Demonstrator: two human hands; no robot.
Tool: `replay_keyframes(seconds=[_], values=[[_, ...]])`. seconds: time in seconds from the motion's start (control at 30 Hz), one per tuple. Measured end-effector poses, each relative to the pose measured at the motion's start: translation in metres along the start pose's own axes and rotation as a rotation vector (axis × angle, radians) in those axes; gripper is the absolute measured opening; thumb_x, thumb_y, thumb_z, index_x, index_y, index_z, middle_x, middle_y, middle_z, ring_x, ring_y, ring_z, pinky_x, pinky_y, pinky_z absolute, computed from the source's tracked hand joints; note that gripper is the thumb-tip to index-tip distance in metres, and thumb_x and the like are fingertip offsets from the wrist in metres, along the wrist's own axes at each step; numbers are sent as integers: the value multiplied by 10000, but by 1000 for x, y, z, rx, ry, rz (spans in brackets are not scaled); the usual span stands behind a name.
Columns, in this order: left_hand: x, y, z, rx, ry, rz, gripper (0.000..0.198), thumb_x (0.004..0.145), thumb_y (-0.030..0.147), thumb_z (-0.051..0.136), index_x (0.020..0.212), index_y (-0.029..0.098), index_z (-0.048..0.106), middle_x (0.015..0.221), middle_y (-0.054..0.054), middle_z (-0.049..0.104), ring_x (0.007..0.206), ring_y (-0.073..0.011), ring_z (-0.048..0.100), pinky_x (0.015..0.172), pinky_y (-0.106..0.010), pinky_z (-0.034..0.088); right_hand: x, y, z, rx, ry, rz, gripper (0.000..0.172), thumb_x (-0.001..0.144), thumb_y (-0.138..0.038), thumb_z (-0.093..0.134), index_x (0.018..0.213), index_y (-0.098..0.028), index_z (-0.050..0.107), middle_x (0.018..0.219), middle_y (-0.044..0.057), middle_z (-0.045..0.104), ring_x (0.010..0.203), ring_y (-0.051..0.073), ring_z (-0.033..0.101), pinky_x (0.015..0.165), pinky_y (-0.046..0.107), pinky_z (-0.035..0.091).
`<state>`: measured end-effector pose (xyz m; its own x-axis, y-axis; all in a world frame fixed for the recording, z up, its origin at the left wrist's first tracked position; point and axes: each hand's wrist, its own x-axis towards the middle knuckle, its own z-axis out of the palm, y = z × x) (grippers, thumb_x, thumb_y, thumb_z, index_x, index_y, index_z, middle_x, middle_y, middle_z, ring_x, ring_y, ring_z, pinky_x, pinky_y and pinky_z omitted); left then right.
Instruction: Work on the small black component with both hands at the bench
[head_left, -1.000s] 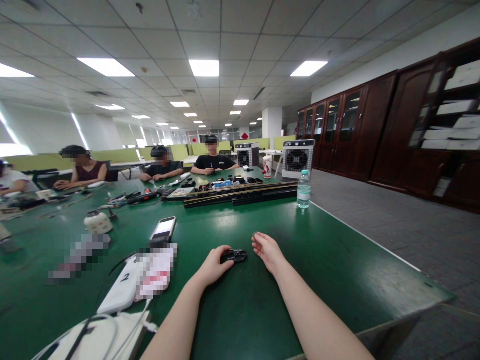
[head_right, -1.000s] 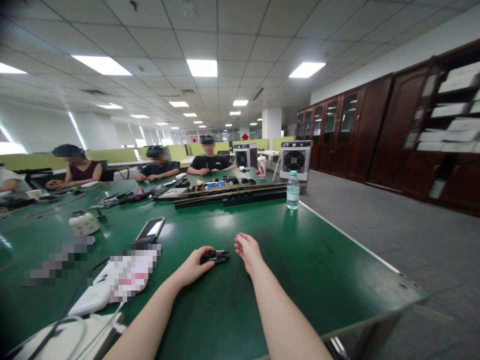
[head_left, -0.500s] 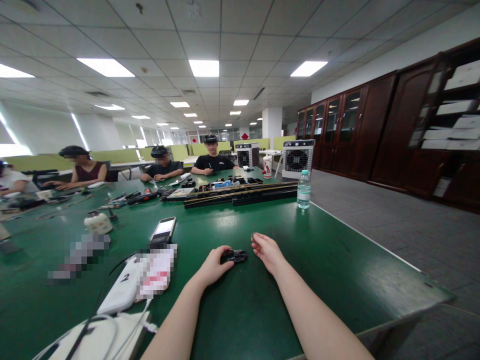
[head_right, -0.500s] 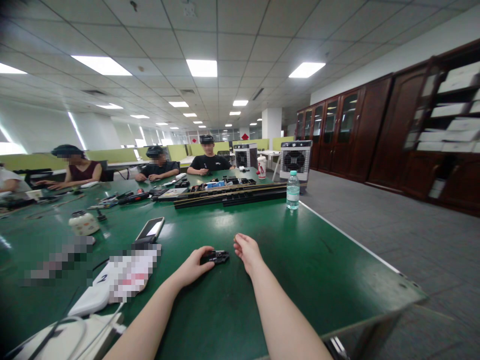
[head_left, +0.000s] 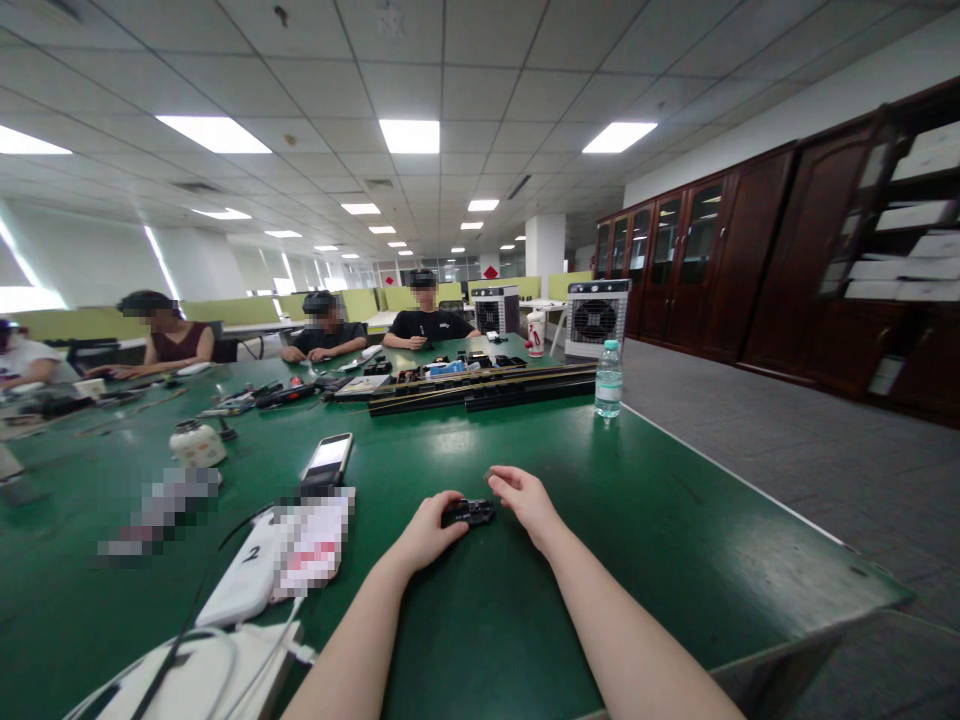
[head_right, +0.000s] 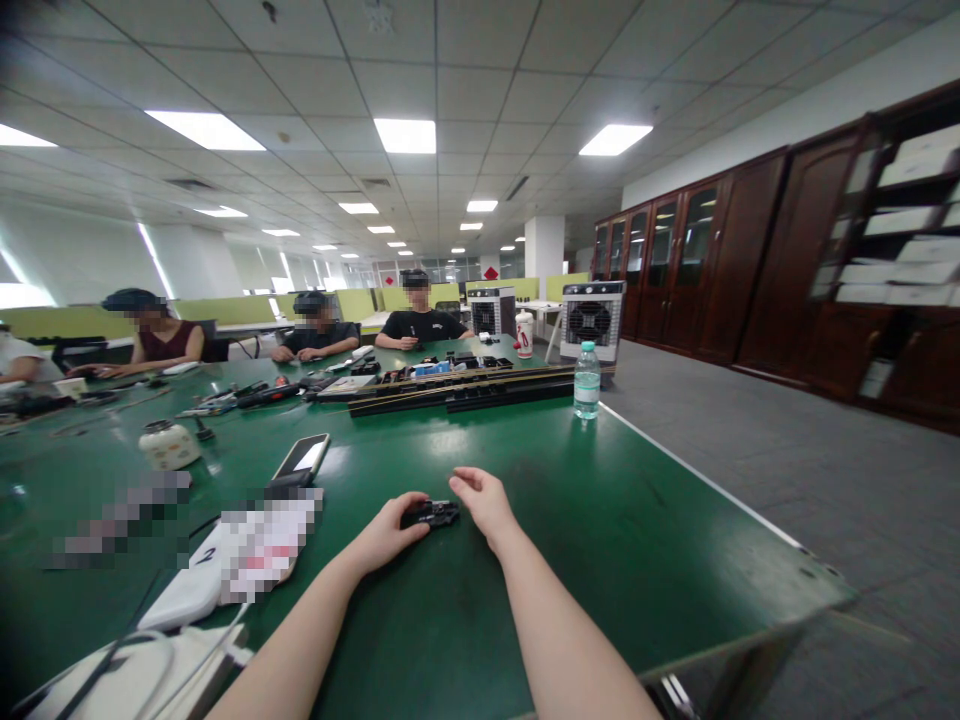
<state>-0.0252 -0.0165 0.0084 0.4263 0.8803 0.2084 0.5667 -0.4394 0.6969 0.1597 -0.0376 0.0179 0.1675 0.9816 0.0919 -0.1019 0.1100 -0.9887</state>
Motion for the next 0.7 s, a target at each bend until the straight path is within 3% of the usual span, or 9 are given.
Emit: replay_keyframes(seconds=[0.13,0.33,0.7], values=[[0,-1,0,6,1,3,433,687,203,629,1111,148,563,1095,-103,616,1041,-238,557,939,-357,412,0,6,2,-163,-101,-181,312,667,-350,644,923,-171,658,912,71,694,859,202,627,828,357,467],[1,-3,1,-6,-9,1,435,682,185,633,1110,147,560,1091,-99,613,1034,-228,556,941,-350,416,-7,5,3,-486,-122,-315,258,710,-273,609,950,-202,672,980,56,673,923,198,599,854,357,451],[2,-7,2,-24,-9,29,417,685,208,630,1096,167,571,1090,-91,622,1027,-232,567,937,-360,421,-14,1,3,-758,-212,-310,196,683,-218,655,867,-263,708,972,36,654,971,216,552,912,358,393]])
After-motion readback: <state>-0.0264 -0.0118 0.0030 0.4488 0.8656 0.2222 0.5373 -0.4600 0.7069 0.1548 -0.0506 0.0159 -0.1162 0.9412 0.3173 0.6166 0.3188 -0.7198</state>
